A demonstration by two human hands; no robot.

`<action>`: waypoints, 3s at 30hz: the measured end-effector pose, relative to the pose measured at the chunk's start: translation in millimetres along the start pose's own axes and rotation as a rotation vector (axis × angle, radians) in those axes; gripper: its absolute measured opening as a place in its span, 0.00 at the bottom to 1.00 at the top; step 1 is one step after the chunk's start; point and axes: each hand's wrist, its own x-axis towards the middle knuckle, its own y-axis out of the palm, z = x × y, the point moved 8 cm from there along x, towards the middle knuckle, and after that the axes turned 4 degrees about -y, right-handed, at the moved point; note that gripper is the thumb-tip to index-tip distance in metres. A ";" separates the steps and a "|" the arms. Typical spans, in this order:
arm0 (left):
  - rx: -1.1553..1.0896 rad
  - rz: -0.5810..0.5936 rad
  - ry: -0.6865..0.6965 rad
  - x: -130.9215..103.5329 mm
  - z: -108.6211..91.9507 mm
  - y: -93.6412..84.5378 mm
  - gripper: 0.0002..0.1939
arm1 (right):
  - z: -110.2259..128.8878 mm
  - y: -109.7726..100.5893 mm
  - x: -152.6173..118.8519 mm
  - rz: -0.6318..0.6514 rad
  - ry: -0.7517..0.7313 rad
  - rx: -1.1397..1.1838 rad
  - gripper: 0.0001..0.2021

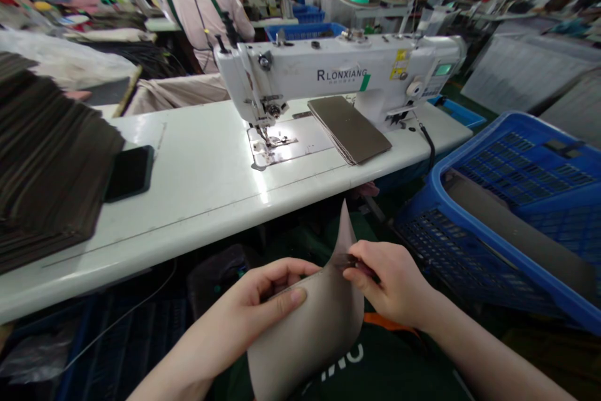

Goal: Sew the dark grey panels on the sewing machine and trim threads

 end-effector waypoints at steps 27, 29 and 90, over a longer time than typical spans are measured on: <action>-0.076 0.047 -0.026 5.7 -0.1 5.1 0.18 | -1.6 -7.1 4.5 -0.133 -0.001 0.185 0.11; -0.083 0.051 -0.035 5.9 -1.1 5.7 0.18 | -6.0 -21.2 6.2 -0.226 0.046 0.251 0.11; -0.334 -0.246 -0.006 8.1 -2.3 -29.7 0.21 | -15.8 0.9 22.6 0.050 0.275 0.451 0.06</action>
